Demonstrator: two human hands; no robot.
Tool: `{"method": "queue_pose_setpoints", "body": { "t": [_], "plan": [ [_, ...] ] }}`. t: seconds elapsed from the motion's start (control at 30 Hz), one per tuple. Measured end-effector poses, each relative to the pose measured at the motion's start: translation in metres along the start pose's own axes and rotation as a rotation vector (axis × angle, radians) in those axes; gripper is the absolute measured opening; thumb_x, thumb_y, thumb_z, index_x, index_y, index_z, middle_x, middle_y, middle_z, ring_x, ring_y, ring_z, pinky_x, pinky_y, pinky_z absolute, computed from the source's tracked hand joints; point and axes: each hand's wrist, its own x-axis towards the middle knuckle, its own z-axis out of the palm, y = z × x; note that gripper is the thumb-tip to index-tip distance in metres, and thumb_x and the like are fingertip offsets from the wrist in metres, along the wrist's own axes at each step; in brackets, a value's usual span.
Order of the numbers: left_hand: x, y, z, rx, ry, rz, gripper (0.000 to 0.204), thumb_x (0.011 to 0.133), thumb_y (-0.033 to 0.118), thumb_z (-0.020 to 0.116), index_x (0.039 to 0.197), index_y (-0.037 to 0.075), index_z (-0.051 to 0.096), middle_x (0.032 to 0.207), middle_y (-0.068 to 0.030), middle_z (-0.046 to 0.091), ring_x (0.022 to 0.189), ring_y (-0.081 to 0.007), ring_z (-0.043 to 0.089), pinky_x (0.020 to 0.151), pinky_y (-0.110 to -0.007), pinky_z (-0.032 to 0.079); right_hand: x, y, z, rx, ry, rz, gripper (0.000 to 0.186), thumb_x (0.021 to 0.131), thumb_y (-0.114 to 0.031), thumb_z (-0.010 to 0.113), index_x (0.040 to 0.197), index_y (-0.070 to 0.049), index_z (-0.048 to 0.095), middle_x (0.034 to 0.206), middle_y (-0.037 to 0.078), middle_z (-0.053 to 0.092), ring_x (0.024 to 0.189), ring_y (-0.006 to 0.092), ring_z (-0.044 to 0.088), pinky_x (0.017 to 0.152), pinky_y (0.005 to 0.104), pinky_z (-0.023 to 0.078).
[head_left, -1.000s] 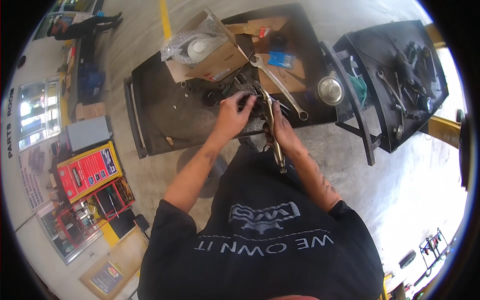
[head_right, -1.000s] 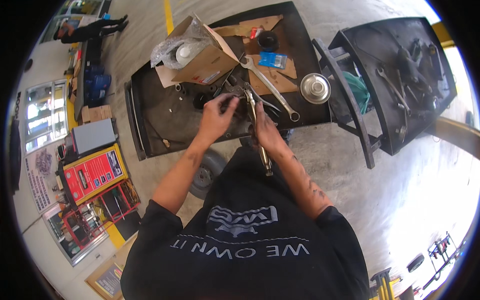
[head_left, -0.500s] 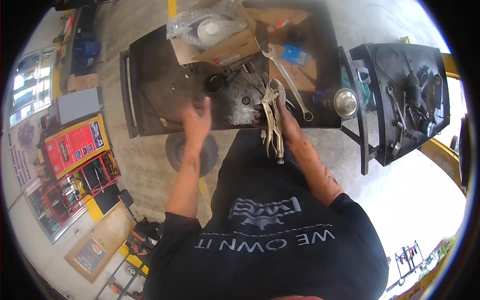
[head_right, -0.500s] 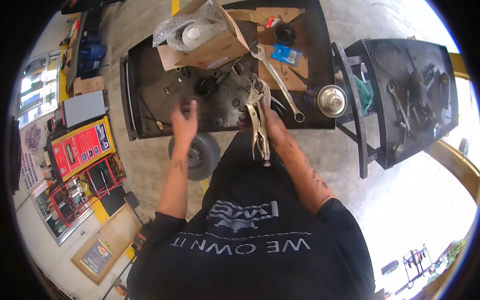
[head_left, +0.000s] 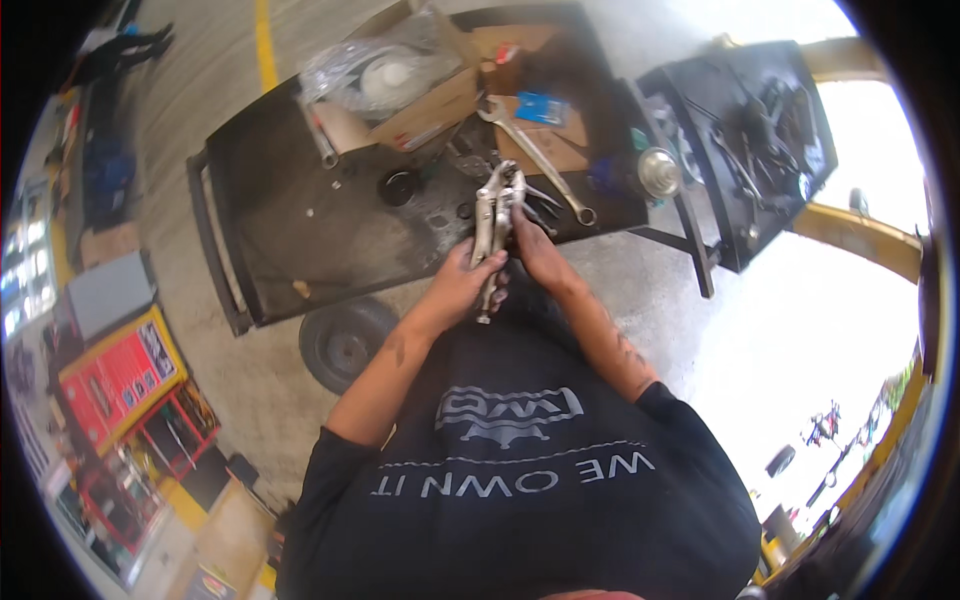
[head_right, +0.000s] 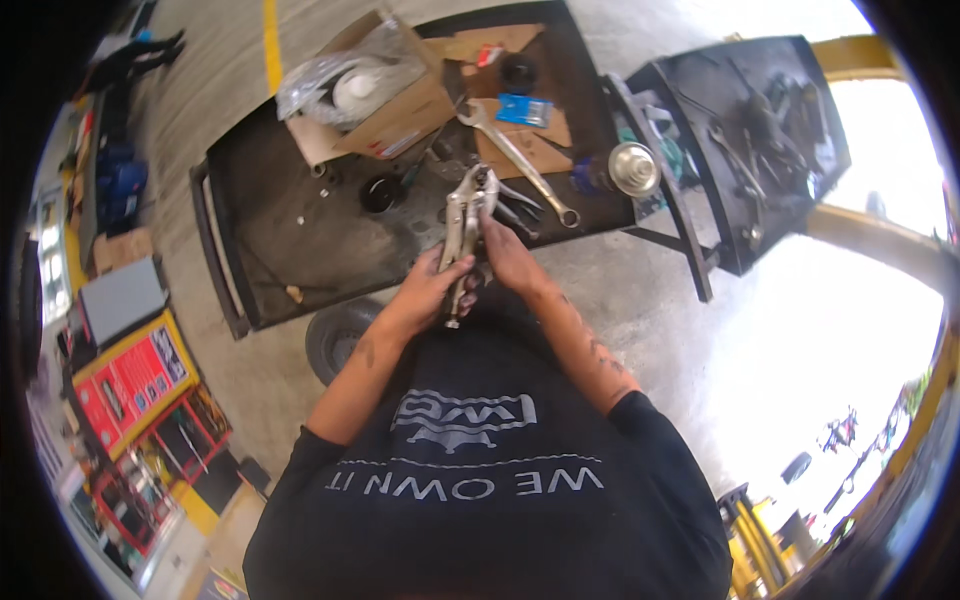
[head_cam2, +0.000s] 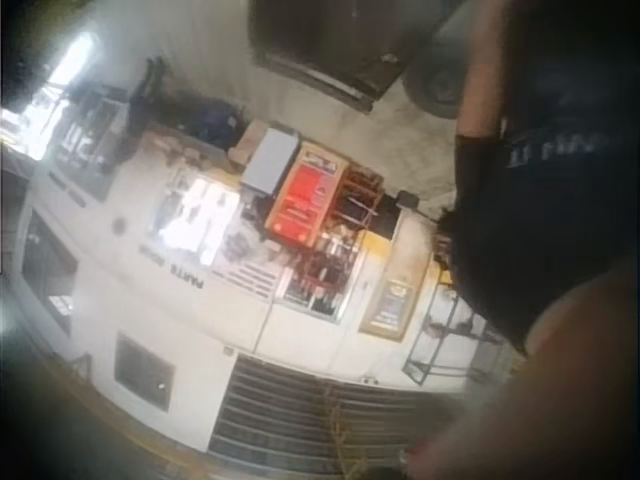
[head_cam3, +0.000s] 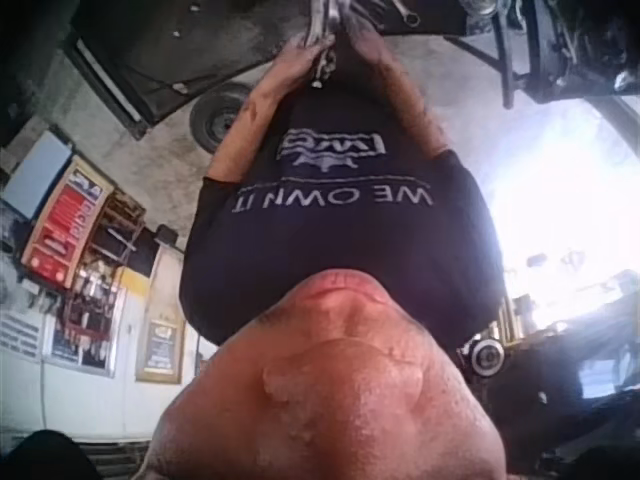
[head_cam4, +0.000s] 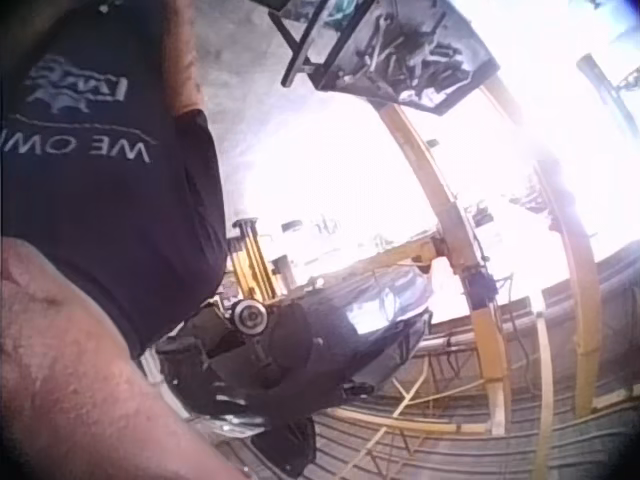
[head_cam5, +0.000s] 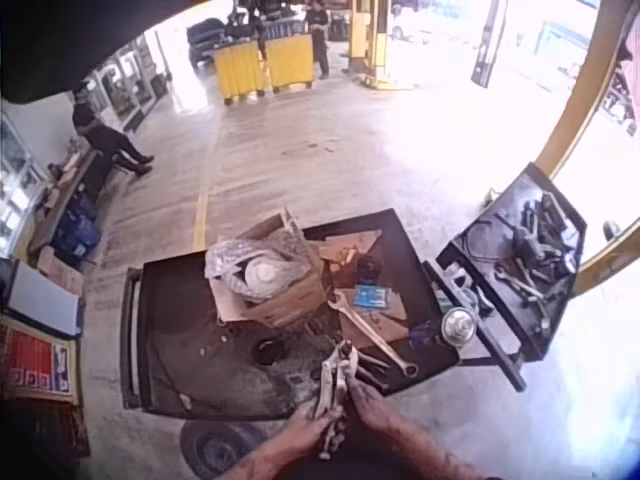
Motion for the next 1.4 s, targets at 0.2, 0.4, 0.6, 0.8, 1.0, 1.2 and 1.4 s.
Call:
{"method": "queue_pose_setpoints", "body": {
  "t": [0.2, 0.4, 0.6, 0.8, 1.0, 1.2, 1.4],
  "plan": [
    [0.004, 0.007, -0.021, 0.105, 0.022, 0.008, 0.014, 0.1, 0.019, 0.055, 0.107, 0.009, 0.049, 0.074, -0.0031, 0.053, 0.055, -0.0137, 0.054, 0.045, -0.028, 0.044, -0.076, -0.061, -0.064, -0.574, 0.926, -0.436, 0.065, 0.08, -0.019, 0.081, 0.131, -0.001, 0.045, 0.118, 0.014, 0.055, 0.113, 0.0271, 0.055, 0.089, 0.0395, 0.048],
    [0.023, 0.014, -0.016, 0.08, -0.039, 0.012, 0.015, 0.099, 0.019, 0.056, 0.107, 0.009, 0.049, 0.076, -0.0048, 0.053, 0.057, -0.0144, 0.054, 0.047, -0.029, 0.046, -0.009, -0.089, -0.107, -0.942, 1.096, -0.669, 0.09, 0.072, -0.028, 0.087, 0.14, -0.001, 0.035, 0.128, 0.021, 0.048, 0.121, 0.036, 0.051, 0.094, 0.0447, 0.047],
    [0.039, 0.017, 0.0, 0.135, 0.028, 0.022, 0.014, 0.099, 0.017, 0.056, 0.108, 0.008, 0.048, 0.077, -0.0048, 0.054, 0.056, -0.0137, 0.054, 0.046, -0.028, 0.045, -0.001, -0.09, -0.135, -0.794, 0.96, -0.772, 0.08, 0.069, -0.022, 0.088, 0.134, -0.008, 0.044, 0.121, 0.018, 0.053, 0.111, 0.0359, 0.057, 0.092, 0.043, 0.049],
    [0.05, 0.015, 0.022, 0.473, 0.229, 0.133, 0.013, 0.1, 0.016, 0.053, 0.107, 0.005, 0.05, 0.074, -0.0033, 0.055, 0.053, -0.0106, 0.053, 0.045, -0.027, 0.043, -0.06, -0.107, -0.104, -0.666, 0.764, -0.846, 0.076, 0.066, -0.014, 0.088, 0.13, -0.013, 0.048, 0.12, 0.017, 0.054, 0.109, 0.0327, 0.058, 0.09, 0.0419, 0.051],
    [0.069, 0.007, 0.039, 0.726, 0.283, 0.239, 0.028, 0.099, 0.015, 0.052, 0.122, -0.001, 0.05, 0.088, -0.0169, 0.061, 0.077, -0.026, 0.062, 0.073, -0.038, 0.049, -0.048, -0.094, -0.089, -0.857, 0.51, -0.61, 0.069, 0.073, -0.012, 0.081, 0.134, -0.014, 0.048, 0.118, 0.02, 0.054, 0.104, 0.0365, 0.062, 0.084, 0.0433, 0.054],
    [0.07, 0.008, 0.056, 0.826, 0.279, 0.345, 0.035, 0.098, 0.013, 0.051, 0.13, -0.003, 0.048, 0.102, -0.0251, 0.061, 0.094, -0.037, 0.061, 0.09, -0.042, 0.046, -0.031, -0.1, -0.099, -1.035, 0.384, -0.427, 0.059, 0.079, -0.023, 0.075, 0.133, -0.017, 0.05, 0.108, 0.019, 0.053, 0.09, 0.0373, 0.062, 0.076, 0.0438, 0.054],
    [0.073, 0.013, 0.054, 0.786, 0.27, 0.369, 0.025, 0.099, 0.014, 0.052, 0.119, -0.002, 0.052, 0.083, -0.0131, 0.059, 0.078, -0.0228, 0.058, 0.074, -0.035, 0.047, -0.029, -0.1, -0.104, -1.099, 0.325, -0.554, 0.059, 0.079, -0.023, 0.075, 0.132, -0.018, 0.05, 0.105, 0.017, 0.052, 0.088, 0.0364, 0.063, 0.076, 0.0427, 0.054]
  ]
}}
